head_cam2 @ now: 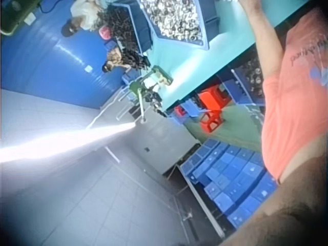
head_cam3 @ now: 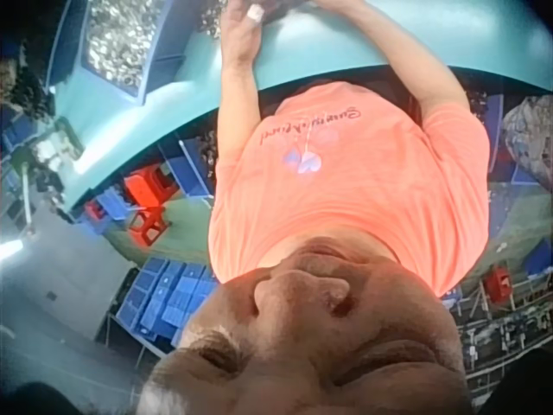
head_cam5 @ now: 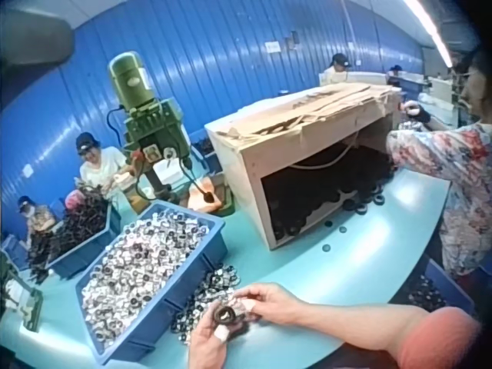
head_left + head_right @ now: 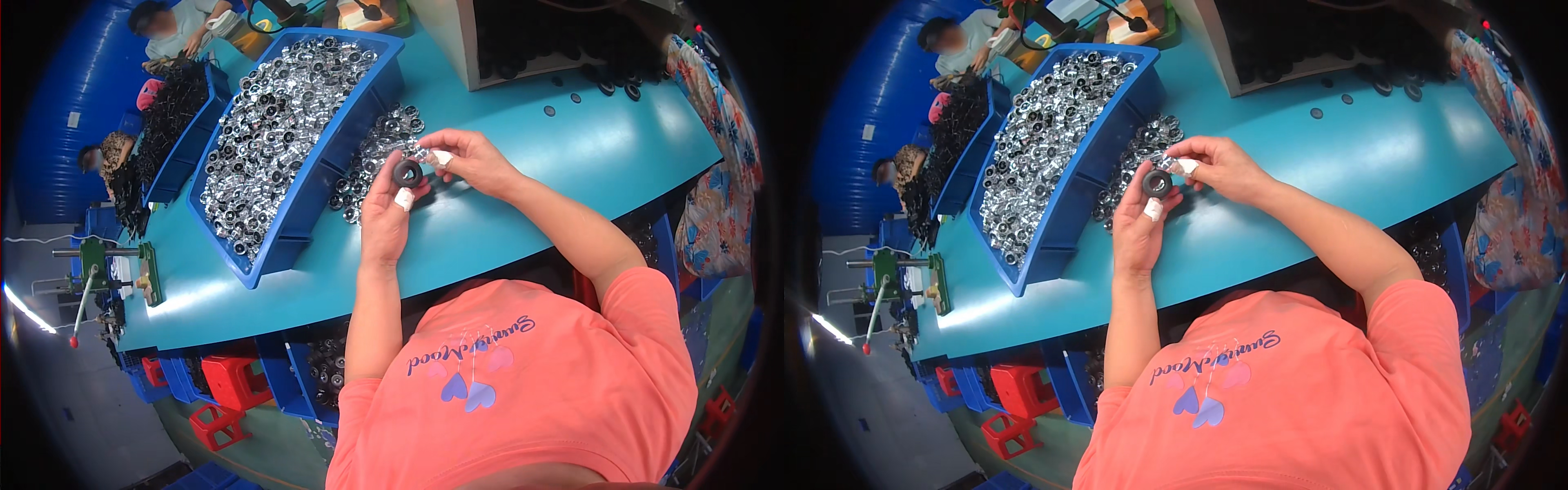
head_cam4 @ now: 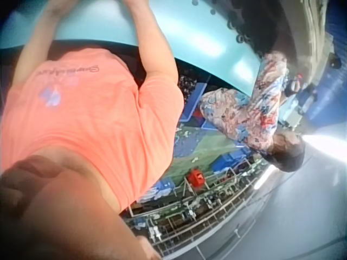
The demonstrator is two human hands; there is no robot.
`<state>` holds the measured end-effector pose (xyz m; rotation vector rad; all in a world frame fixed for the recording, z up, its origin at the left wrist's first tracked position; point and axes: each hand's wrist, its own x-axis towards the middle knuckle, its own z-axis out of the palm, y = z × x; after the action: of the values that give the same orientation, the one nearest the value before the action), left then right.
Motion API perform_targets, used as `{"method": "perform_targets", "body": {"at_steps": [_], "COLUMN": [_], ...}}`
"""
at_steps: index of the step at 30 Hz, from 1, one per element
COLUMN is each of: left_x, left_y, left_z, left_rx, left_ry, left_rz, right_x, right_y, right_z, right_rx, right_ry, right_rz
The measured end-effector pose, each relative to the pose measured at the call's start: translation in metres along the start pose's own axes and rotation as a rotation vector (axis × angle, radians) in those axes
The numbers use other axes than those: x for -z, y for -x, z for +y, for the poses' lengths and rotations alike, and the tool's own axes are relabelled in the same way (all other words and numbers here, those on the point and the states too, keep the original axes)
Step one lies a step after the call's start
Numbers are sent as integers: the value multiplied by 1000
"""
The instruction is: Assembling small components at a factory workbench by hand.
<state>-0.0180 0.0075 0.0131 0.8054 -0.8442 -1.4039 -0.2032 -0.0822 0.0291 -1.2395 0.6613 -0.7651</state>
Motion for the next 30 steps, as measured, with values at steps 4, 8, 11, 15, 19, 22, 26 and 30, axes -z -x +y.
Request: {"method": "perform_targets", "body": {"at_steps": [4, 8, 11, 15, 19, 22, 26, 30], "left_x": [1, 1, 2, 2, 2, 2, 3, -5], "left_y": [0, 0, -1, -1, -1, -1, 0, 0], "left_z": [1, 2, 2, 3, 3, 3, 2, 1], "left_rx": [11, 18, 18, 22, 21, 26, 22, 13], "left_ry": [51, 98, 132, 140, 143, 131, 99, 36], "left_rz": [-11, 6, 12, 8, 2, 7, 4, 3], "right_x": [1, 1, 2, 1, 2, 2, -4, -7], "right_y": [-1, -1, -1, -1, -1, -1, 4, 9], "right_z": [2, 0, 1, 0, 1, 0, -1, -1], "right_rx": [-13, -19, -27, -28, -24, -24, 36, 451], "right_ry": [9, 21, 22, 30, 27, 24, 3, 567], "right_rz": [4, 19, 25, 30, 24, 21, 36, 32]}}
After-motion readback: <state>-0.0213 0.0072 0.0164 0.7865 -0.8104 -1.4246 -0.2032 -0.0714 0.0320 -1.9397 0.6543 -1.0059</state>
